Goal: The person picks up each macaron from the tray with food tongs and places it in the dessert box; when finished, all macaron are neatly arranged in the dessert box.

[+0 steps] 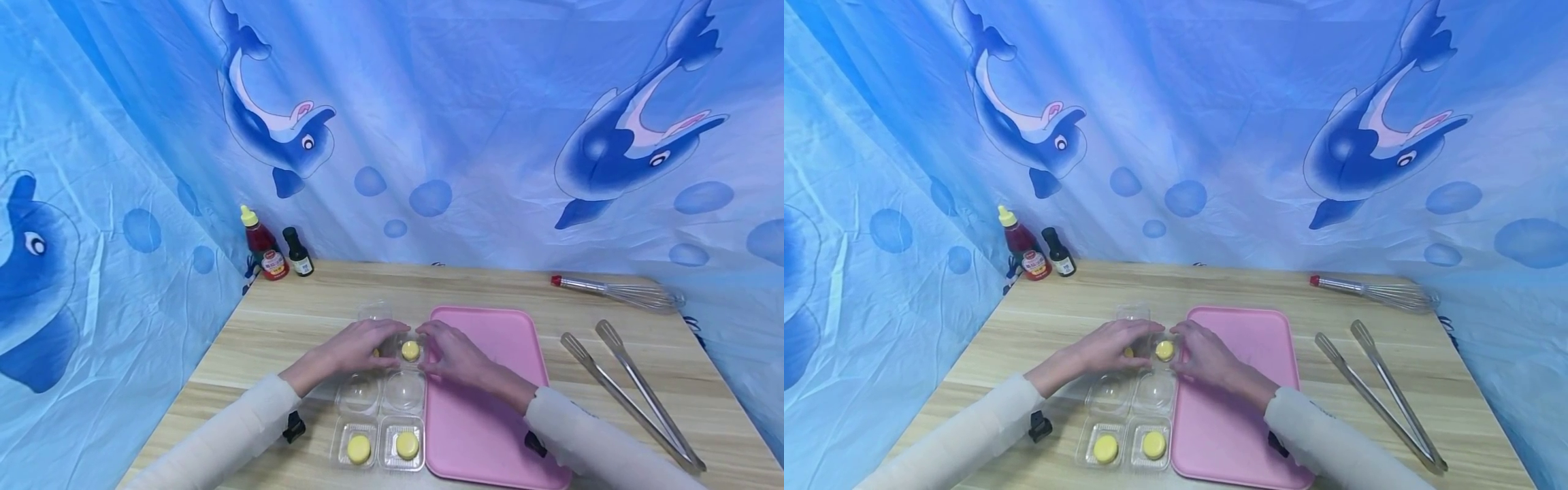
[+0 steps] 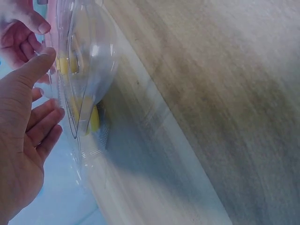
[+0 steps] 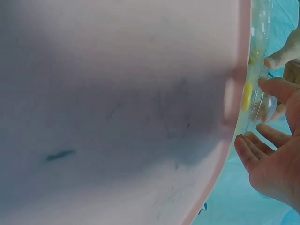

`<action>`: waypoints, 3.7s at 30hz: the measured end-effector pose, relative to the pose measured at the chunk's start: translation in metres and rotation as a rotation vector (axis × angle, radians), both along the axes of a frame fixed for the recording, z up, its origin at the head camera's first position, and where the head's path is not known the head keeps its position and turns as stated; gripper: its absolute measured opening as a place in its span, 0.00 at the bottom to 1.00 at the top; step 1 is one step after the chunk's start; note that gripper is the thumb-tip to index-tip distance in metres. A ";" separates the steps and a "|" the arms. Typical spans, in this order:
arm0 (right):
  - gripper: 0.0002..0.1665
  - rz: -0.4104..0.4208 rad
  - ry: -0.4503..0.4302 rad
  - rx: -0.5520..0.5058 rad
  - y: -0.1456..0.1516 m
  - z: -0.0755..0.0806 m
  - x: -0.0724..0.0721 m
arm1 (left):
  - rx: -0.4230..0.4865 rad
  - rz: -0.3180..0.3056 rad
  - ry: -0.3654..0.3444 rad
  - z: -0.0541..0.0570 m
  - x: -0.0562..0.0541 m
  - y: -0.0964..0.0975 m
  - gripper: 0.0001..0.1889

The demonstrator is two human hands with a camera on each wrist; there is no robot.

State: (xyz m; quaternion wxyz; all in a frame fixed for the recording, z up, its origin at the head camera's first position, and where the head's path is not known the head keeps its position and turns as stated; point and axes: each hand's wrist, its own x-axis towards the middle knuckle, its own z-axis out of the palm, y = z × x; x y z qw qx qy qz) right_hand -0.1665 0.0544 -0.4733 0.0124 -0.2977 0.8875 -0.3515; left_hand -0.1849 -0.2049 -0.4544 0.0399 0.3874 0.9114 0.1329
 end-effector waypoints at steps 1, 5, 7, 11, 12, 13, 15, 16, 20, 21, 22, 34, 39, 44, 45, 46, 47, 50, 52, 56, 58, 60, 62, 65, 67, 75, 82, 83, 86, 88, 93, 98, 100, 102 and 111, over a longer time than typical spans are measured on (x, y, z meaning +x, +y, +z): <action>0.39 -0.001 0.001 0.003 0.000 0.000 0.000 | -0.003 0.000 0.002 0.000 0.000 0.000 0.38; 0.39 -0.005 -0.001 0.004 -0.001 -0.001 -0.001 | -0.003 0.009 -0.005 0.000 0.001 0.001 0.38; 0.39 -0.006 -0.002 0.004 -0.001 -0.002 -0.001 | -0.001 0.018 -0.016 0.001 0.000 0.002 0.39; 0.39 -0.006 -0.001 0.005 -0.001 -0.002 -0.002 | 0.001 0.033 -0.040 0.001 0.000 0.002 0.39; 0.39 -0.006 -0.001 0.007 -0.002 -0.002 -0.002 | -0.001 0.035 -0.045 0.001 0.000 0.003 0.39; 0.39 -0.006 -0.001 0.010 -0.002 -0.002 -0.002 | -0.002 0.036 -0.047 0.002 0.000 0.003 0.39; 0.39 -0.004 -0.010 0.017 -0.002 -0.002 -0.003 | -0.004 0.034 -0.047 0.002 0.000 0.003 0.39; 0.39 -0.002 -0.014 0.021 -0.002 -0.001 -0.003 | -0.004 0.031 -0.045 0.003 0.000 0.003 0.39; 0.35 0.015 -0.013 0.037 -0.002 0.002 -0.004 | -0.011 0.025 -0.035 0.003 0.000 0.005 0.38; 0.34 0.018 -0.008 0.043 -0.002 0.003 -0.005 | -0.014 0.025 -0.032 0.003 -0.001 0.005 0.39; 0.33 0.020 -0.004 0.045 -0.002 0.003 -0.005 | -0.017 0.025 -0.029 0.003 -0.001 0.006 0.39; 0.29 0.018 0.016 0.076 -0.003 0.003 -0.003 | -0.069 0.028 0.001 0.004 0.001 0.012 0.37; 0.32 0.026 0.065 0.099 -0.004 0.001 -0.002 | -0.090 0.031 0.017 0.003 0.002 0.015 0.36; 0.31 0.015 0.046 0.085 -0.005 0.002 -0.003 | -0.083 0.043 0.016 0.003 0.002 0.014 0.37; 0.30 0.013 0.037 0.084 -0.005 0.002 -0.003 | -0.080 0.040 0.021 0.003 0.002 0.013 0.37; 0.29 0.013 0.029 0.078 -0.005 0.002 -0.003 | -0.079 0.037 0.026 0.002 0.002 0.013 0.37; 0.29 0.012 0.024 0.074 -0.005 0.002 -0.003 | -0.076 0.032 0.032 0.002 0.002 0.013 0.37; 0.31 0.012 0.008 0.059 -0.005 0.003 -0.002 | -0.074 0.020 0.047 0.000 0.003 0.011 0.39; 0.33 0.010 -0.008 0.054 -0.004 0.003 -0.002 | -0.071 0.015 0.049 -0.001 0.004 0.009 0.40; 0.37 0.003 -0.038 0.059 -0.003 0.004 -0.002 | -0.059 0.015 0.045 -0.002 0.006 0.006 0.41; 0.37 0.005 -0.054 0.060 -0.002 0.005 -0.003 | -0.043 0.017 0.047 -0.001 0.006 0.004 0.41; 0.37 0.014 -0.064 0.052 -0.001 0.006 -0.004 | -0.025 0.029 0.053 0.001 0.006 0.003 0.41; 0.40 0.022 -0.070 0.045 -0.001 0.007 -0.005 | -0.003 0.047 0.053 0.005 0.005 -0.001 0.40; 0.46 0.028 -0.086 0.019 -0.001 0.013 -0.009 | 0.036 0.087 0.047 0.012 0.001 -0.010 0.40; 0.51 0.026 -0.083 0.005 -0.002 0.018 -0.012 | 0.062 0.118 0.040 0.018 -0.004 -0.018 0.40; 0.54 0.059 -0.125 -0.049 -0.017 0.026 -0.037 | 0.168 0.311 -0.032 0.027 -0.021 -0.051 0.45; 0.51 0.068 -0.155 -0.042 -0.037 0.015 -0.061 | 0.193 0.395 -0.128 0.013 -0.029 -0.073 0.49; 0.50 0.060 -0.154 -0.038 -0.039 0.013 -0.064 | 0.197 0.398 -0.136 0.010 -0.030 -0.075 0.48; 0.48 0.032 -0.165 -0.023 -0.045 0.011 -0.073 | 0.192 0.394 -0.153 0.002 -0.032 -0.082 0.47; 0.47 0.027 -0.167 -0.003 -0.048 0.011 -0.078 | 0.183 0.387 -0.158 -0.004 -0.033 -0.085 0.46; 0.48 0.041 -0.182 0.024 -0.053 0.012 -0.085 | 0.158 0.368 -0.157 -0.011 -0.035 -0.087 0.45; 0.50 0.066 -0.196 0.017 -0.057 0.011 -0.088 | 0.148 0.365 -0.137 -0.013 -0.037 -0.083 0.44; 0.50 0.072 -0.198 0.015 -0.059 0.010 -0.088 | 0.144 0.365 -0.134 -0.012 -0.037 -0.081 0.44; 0.50 0.071 -0.209 0.011 -0.061 0.008 -0.088 | 0.139 0.364 -0.133 -0.013 -0.038 -0.080 0.43; 0.48 0.038 -0.196 0.024 -0.068 0.001 -0.088 | 0.146 0.377 -0.129 -0.015 -0.040 -0.074 0.41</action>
